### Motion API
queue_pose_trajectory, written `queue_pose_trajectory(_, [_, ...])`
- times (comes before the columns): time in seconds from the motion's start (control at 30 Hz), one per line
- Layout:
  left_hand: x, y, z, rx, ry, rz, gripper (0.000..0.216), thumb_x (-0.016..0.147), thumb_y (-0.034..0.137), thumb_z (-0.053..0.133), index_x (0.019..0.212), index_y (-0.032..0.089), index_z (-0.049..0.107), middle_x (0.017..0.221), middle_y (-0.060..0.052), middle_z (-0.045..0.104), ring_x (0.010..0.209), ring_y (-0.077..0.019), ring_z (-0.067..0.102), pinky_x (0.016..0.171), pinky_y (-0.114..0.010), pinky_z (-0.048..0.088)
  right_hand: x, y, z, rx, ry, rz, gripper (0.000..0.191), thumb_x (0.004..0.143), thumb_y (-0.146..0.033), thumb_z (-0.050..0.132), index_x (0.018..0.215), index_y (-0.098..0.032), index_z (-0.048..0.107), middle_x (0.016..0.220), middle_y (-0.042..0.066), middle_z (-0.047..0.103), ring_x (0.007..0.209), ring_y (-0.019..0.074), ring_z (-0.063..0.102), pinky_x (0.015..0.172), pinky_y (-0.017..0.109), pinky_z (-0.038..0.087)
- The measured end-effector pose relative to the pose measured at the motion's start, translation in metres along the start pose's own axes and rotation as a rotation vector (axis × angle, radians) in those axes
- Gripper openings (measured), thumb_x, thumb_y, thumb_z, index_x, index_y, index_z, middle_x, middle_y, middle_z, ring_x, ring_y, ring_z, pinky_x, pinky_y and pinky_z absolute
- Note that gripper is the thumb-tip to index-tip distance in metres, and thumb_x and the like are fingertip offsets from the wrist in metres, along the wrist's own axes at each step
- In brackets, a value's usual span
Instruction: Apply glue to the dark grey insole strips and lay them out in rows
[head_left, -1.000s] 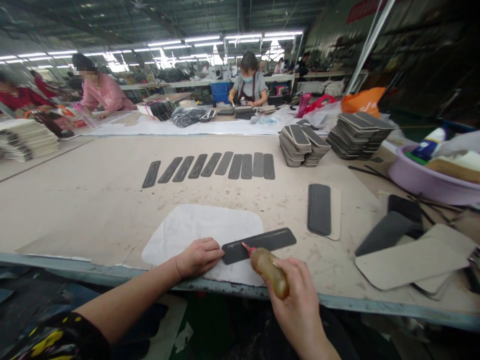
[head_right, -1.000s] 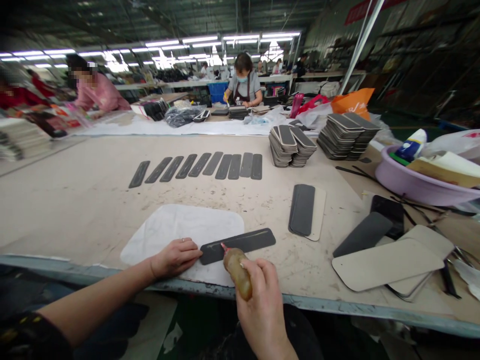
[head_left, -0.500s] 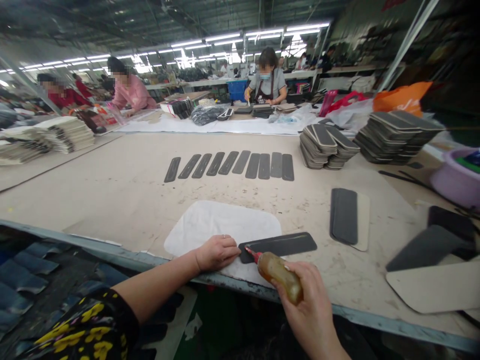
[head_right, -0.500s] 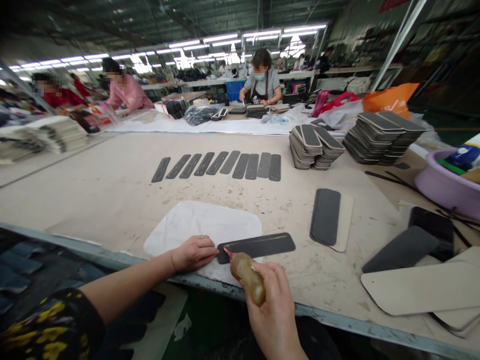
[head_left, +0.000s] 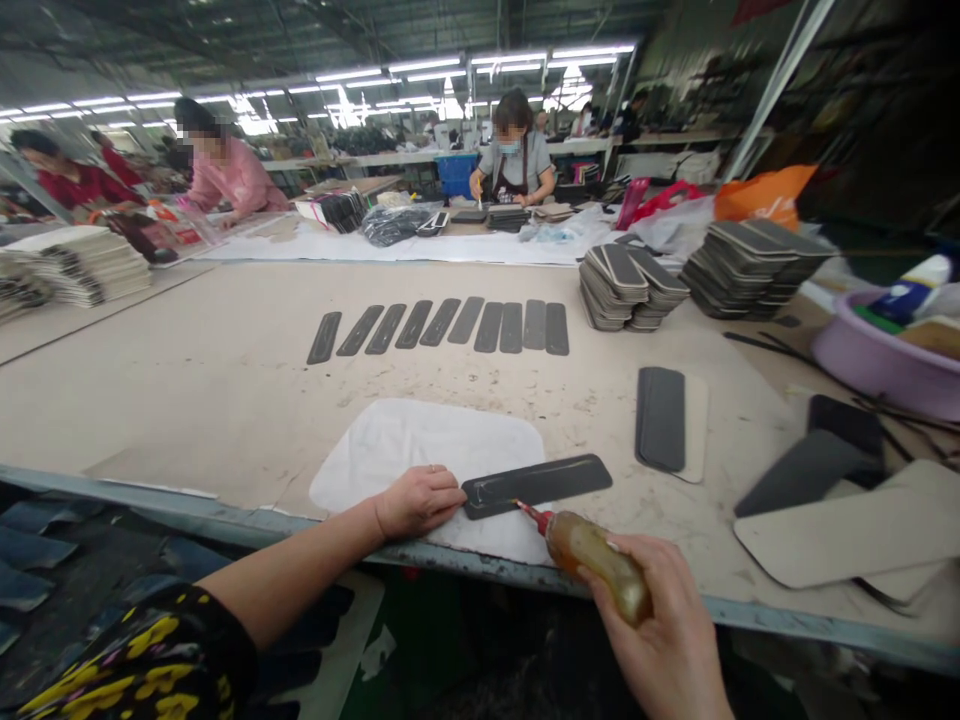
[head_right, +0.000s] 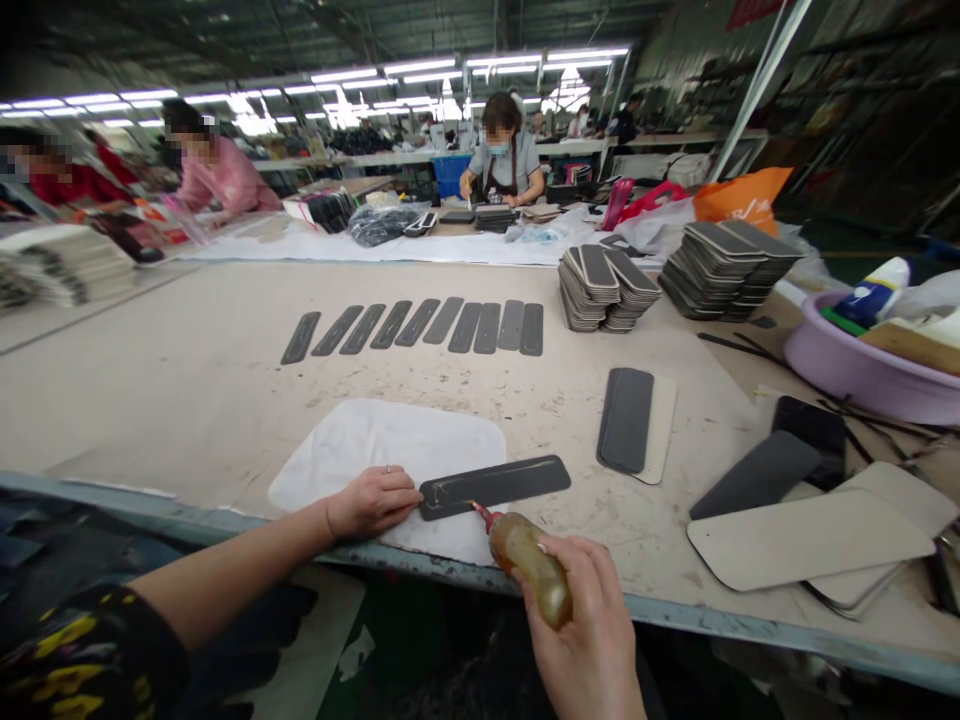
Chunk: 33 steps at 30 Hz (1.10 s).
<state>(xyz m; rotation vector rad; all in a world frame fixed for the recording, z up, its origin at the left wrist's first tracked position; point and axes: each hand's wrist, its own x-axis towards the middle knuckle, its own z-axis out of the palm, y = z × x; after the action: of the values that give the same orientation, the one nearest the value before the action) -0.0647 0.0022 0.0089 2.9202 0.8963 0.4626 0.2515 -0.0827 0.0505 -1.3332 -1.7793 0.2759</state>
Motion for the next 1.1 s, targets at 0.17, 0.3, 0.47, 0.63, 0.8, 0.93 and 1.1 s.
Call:
queue_pose_trajectory(0.17, [0.001,0.001,-0.001,-0.035,0.023,0.003,0.020,0.090,0.018,0.043,0.093,0.017,0.063,0.075,-0.005,0.059,0.071,-0.0150,0.054,0.069,-0.027,0.047,-0.002,0.018,-0.015,-0.141,0.105,-0.009,0.025,0.085,-0.034,0.060,0.105,-0.019,0.054,0.096,0.009,0.054,0.088,0.0244,0.054,0.077,0.040,0.047])
queue_pose_trajectory(0.3, [0.002,0.001,-0.002,-0.056,0.022,-0.001,0.018,0.089,0.016,0.045,0.094,0.016,0.063,0.077,-0.006,0.059,0.073,-0.0152,0.055,0.069,-0.027,0.047,-0.004,0.032,-0.024,-0.246,0.180,-0.002,0.027,0.084,-0.032,0.061,0.106,-0.018,0.054,0.095,0.010,0.054,0.091,0.0258,0.054,0.079,0.043,0.047])
queue_pose_trajectory(0.47, [0.001,0.001,-0.001,-0.059,0.039,-0.002,0.018,0.089,0.015,0.045,0.094,0.016,0.063,0.078,-0.006,0.059,0.073,-0.0151,0.055,0.069,-0.026,0.047,-0.007,0.033,-0.023,-0.303,0.200,0.006,0.027,0.084,-0.028,0.060,0.109,-0.020,0.054,0.101,0.011,0.051,0.090,0.0251,0.054,0.078,0.042,0.049])
queue_pose_trajectory(0.63, [0.002,0.001,-0.001,-0.051,0.042,0.002,0.018,0.090,0.015,0.045,0.094,0.016,0.063,0.076,-0.005,0.058,0.073,-0.0149,0.055,0.069,-0.026,0.047,-0.014,0.007,-0.004,-0.136,0.115,0.021,0.028,0.084,-0.024,0.060,0.112,-0.021,0.053,0.103,0.011,0.048,0.091,0.0230,0.053,0.076,0.038,0.050])
queue_pose_trajectory(0.8, [0.004,0.003,-0.002,-0.036,0.042,0.009,0.018,0.089,0.016,0.046,0.093,0.015,0.063,0.075,-0.005,0.059,0.071,-0.0144,0.054,0.066,-0.026,0.046,-0.017,-0.019,0.017,0.055,0.006,-0.018,0.027,0.085,-0.022,0.059,0.111,-0.020,0.052,0.104,0.010,0.047,0.091,0.0202,0.054,0.073,0.032,0.051])
queue_pose_trajectory(0.93, [0.003,0.004,-0.001,-0.005,0.044,0.008,0.018,0.089,0.018,0.046,0.094,0.015,0.064,0.075,-0.005,0.060,0.070,-0.0143,0.055,0.065,-0.026,0.047,-0.011,-0.021,0.027,0.100,0.029,-0.042,0.027,0.085,-0.023,0.060,0.110,-0.020,0.052,0.103,0.010,0.048,0.093,0.0205,0.054,0.075,0.032,0.050])
queue_pose_trajectory(1.1, [0.001,0.003,0.000,0.020,0.053,0.004,0.018,0.089,0.018,0.047,0.094,0.016,0.064,0.076,-0.005,0.060,0.071,-0.0143,0.055,0.064,-0.025,0.046,0.000,-0.021,0.040,0.131,-0.012,0.000,0.026,0.085,-0.025,0.061,0.110,-0.021,0.052,0.103,0.009,0.049,0.095,0.0219,0.052,0.080,0.036,0.048])
